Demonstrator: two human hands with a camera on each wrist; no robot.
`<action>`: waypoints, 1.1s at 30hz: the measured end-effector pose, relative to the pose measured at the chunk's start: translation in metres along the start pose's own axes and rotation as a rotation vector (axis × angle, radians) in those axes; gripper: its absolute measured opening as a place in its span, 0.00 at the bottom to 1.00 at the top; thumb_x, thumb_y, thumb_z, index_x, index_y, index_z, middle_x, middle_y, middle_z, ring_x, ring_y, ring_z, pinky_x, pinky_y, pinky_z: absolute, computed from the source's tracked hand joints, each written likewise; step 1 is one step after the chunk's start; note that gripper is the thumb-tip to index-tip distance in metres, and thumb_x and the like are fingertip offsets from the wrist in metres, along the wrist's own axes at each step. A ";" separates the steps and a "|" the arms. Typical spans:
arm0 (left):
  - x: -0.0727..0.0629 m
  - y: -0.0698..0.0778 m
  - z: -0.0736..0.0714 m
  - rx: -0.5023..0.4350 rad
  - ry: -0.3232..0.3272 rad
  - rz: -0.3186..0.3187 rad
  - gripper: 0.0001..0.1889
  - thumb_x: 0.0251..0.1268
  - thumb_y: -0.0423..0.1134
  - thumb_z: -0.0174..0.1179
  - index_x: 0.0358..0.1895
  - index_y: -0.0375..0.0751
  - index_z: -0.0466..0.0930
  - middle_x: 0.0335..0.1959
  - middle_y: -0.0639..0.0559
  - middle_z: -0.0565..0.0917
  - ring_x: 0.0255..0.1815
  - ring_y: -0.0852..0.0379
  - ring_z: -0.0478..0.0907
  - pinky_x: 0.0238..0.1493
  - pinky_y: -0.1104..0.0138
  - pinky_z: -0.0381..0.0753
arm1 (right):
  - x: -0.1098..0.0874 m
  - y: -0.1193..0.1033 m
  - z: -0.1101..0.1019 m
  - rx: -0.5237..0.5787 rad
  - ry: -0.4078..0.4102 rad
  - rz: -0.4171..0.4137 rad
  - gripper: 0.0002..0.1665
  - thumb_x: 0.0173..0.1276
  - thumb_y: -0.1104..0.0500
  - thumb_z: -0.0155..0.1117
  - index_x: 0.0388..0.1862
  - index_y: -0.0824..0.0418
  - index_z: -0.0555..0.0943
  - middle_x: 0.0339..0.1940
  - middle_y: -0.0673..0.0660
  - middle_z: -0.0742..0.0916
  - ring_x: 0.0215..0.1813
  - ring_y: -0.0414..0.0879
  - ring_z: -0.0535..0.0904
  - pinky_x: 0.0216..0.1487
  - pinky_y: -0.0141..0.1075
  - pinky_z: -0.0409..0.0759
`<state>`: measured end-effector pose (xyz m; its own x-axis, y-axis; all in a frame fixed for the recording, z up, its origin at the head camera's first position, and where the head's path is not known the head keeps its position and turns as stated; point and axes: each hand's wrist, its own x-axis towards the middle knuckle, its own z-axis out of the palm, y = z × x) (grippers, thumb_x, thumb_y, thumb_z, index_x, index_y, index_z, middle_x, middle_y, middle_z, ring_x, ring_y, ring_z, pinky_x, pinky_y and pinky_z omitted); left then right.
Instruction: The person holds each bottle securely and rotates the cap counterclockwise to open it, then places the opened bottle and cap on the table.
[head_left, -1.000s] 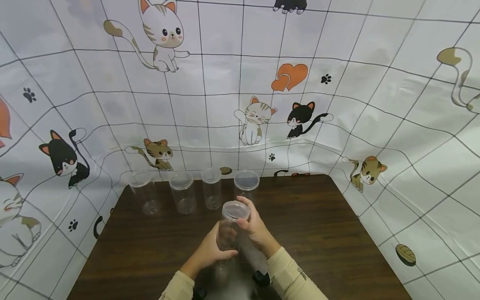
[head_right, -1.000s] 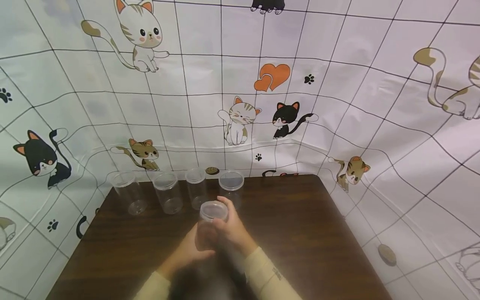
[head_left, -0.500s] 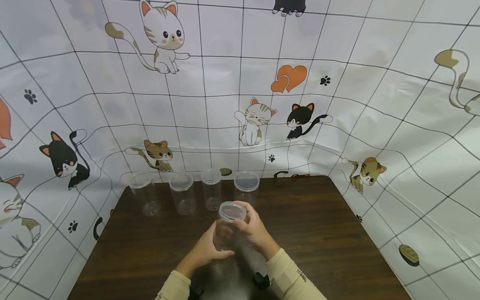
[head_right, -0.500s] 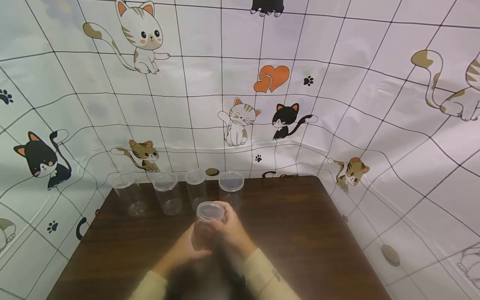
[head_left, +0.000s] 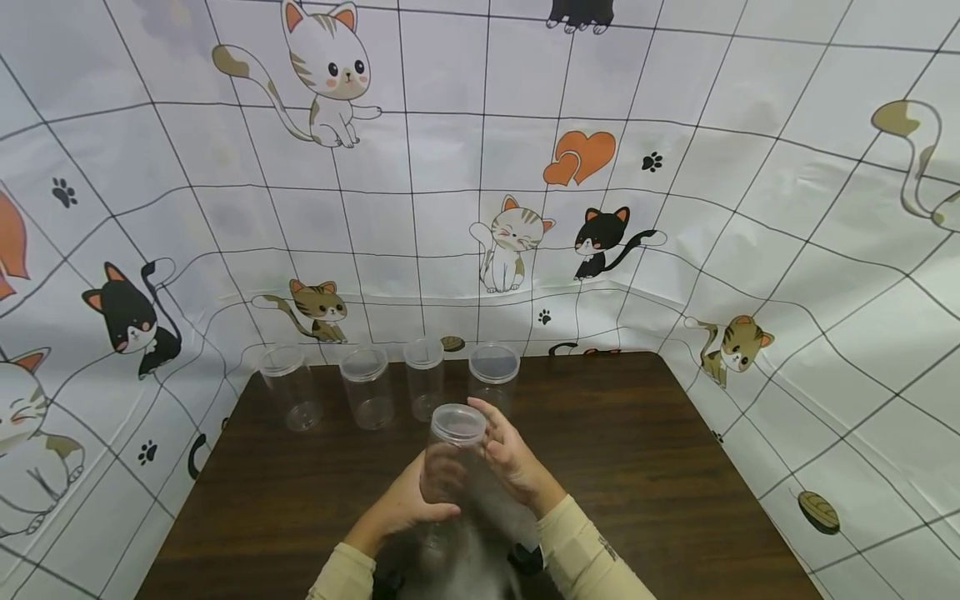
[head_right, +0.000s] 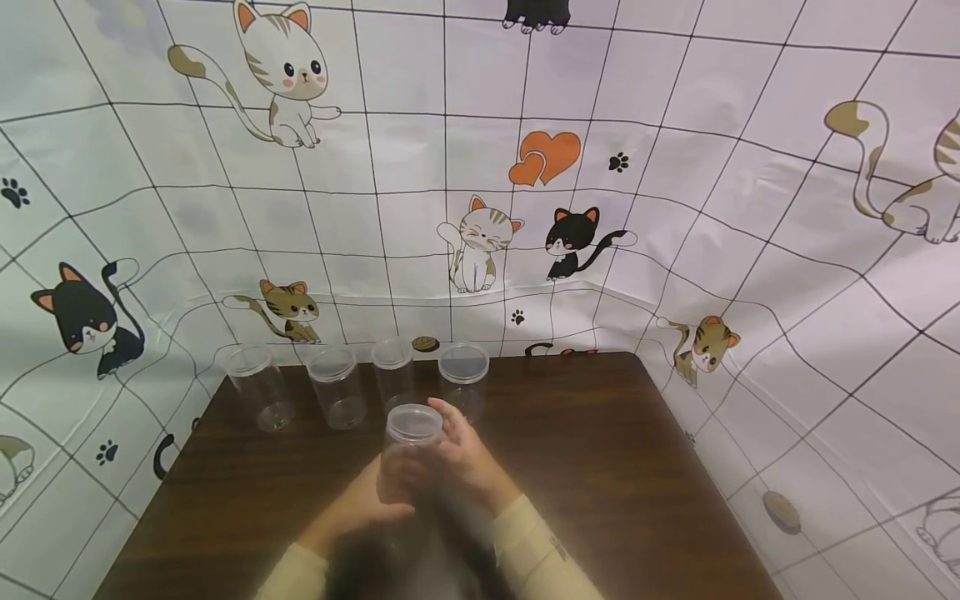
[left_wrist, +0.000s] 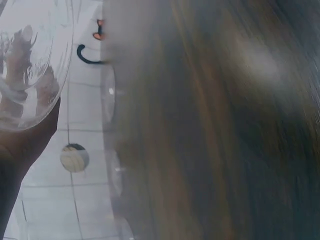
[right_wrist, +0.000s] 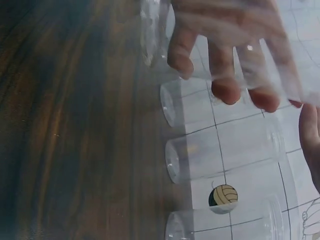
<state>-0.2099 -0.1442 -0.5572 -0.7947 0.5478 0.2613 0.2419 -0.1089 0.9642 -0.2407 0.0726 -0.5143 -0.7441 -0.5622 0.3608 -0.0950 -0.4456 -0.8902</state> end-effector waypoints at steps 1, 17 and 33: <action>-0.001 -0.002 -0.001 0.008 0.020 -0.002 0.42 0.56 0.29 0.73 0.71 0.31 0.58 0.55 0.37 0.78 0.53 0.54 0.82 0.52 0.59 0.84 | 0.000 0.002 0.001 0.002 0.019 -0.006 0.59 0.71 0.39 0.66 0.79 0.73 0.46 0.69 0.56 0.73 0.70 0.45 0.72 0.70 0.38 0.70; -0.003 -0.004 -0.001 0.204 0.139 -0.044 0.43 0.52 0.33 0.78 0.69 0.36 0.61 0.55 0.38 0.78 0.54 0.57 0.80 0.46 0.62 0.86 | 0.002 0.002 0.018 -0.125 0.134 0.002 0.47 0.70 0.51 0.71 0.74 0.74 0.59 0.62 0.61 0.79 0.59 0.43 0.79 0.59 0.36 0.78; 0.000 0.007 0.001 0.014 -0.055 -0.042 0.44 0.57 0.33 0.74 0.71 0.29 0.56 0.57 0.36 0.77 0.55 0.54 0.81 0.53 0.60 0.82 | 0.007 -0.007 -0.005 0.009 -0.162 0.045 0.63 0.69 0.35 0.66 0.81 0.71 0.46 0.70 0.55 0.75 0.71 0.48 0.70 0.72 0.41 0.65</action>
<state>-0.2076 -0.1438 -0.5509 -0.7725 0.5969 0.2168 0.2169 -0.0729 0.9735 -0.2483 0.0755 -0.5071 -0.6307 -0.6867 0.3614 -0.0574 -0.4232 -0.9042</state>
